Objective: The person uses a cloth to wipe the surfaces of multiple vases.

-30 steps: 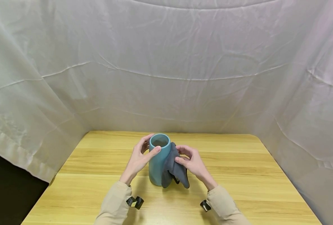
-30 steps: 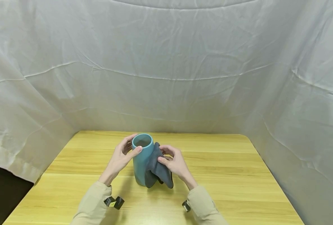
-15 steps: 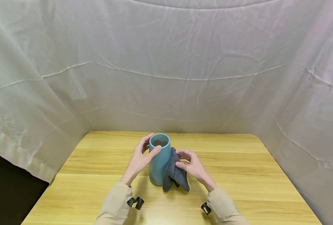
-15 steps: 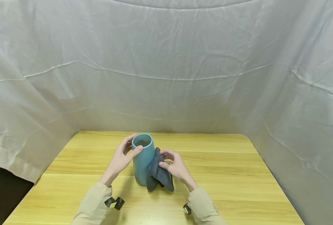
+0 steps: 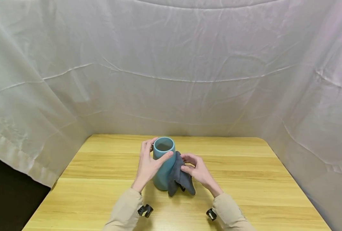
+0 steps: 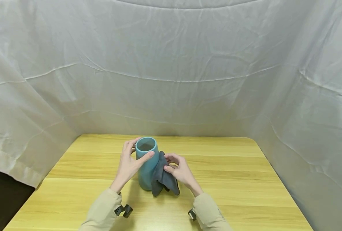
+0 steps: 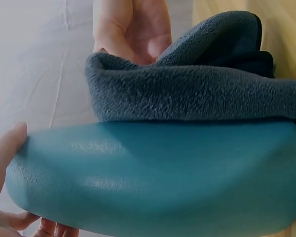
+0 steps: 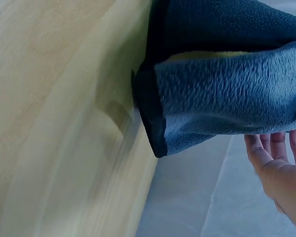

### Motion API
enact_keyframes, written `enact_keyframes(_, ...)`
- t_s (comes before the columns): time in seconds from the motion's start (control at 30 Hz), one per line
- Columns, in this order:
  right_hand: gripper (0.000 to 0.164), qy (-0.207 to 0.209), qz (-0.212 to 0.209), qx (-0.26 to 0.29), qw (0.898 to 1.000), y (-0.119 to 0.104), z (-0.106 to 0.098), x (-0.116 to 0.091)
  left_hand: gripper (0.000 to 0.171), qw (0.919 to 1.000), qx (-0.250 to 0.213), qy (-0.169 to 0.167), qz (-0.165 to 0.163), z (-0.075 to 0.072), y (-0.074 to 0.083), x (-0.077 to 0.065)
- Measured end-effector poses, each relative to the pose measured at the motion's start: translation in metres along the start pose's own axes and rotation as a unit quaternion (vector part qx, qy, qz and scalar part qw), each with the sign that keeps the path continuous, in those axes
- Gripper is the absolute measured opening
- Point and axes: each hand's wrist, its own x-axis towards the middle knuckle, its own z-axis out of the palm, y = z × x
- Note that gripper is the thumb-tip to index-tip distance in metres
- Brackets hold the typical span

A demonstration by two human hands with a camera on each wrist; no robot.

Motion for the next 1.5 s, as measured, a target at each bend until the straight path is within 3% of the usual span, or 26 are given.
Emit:
enact_keyframes(0.53, 0.038, 0.008, -0.007, 0.021, 1.0, 0.006, 0.0, 0.001, 0.069, 0.9973, -0.031, -0.064, 0.018, -0.014, -0.01, 0.006)
enact_keyframes(0.77, 0.038, 0.013, -0.004, 0.02, 1.0, 0.008, 0.001, 0.001, 0.067, 0.9915, -0.078, -0.102, 0.022, -0.021, -0.016, 0.01)
enact_keyframes(0.93, 0.039, 0.015, 0.001, 0.017, 1.0, 0.009, 0.0, 0.001, 0.064, 0.9877, -0.086, -0.128, 0.026, -0.025, -0.017, 0.011)
enact_keyframes(1.07, 0.039, 0.014, 0.006, 0.02, 1.0, 0.009, 0.001, 0.001, 0.064, 0.9897, -0.072, -0.121, 0.026, -0.022, -0.014, 0.009)
enact_keyframes(1.3, 0.038, 0.013, 0.006, 0.018, 1.0, 0.008, 0.001, 0.001, 0.059, 0.9963, -0.052, -0.067, 0.017, -0.013, -0.008, 0.005)
enact_keyframes(1.5, 0.039, 0.018, 0.008, 0.02, 1.0, 0.008, 0.001, 0.0, 0.063, 0.9948, -0.069, -0.074, 0.01, -0.015, -0.009, 0.006)
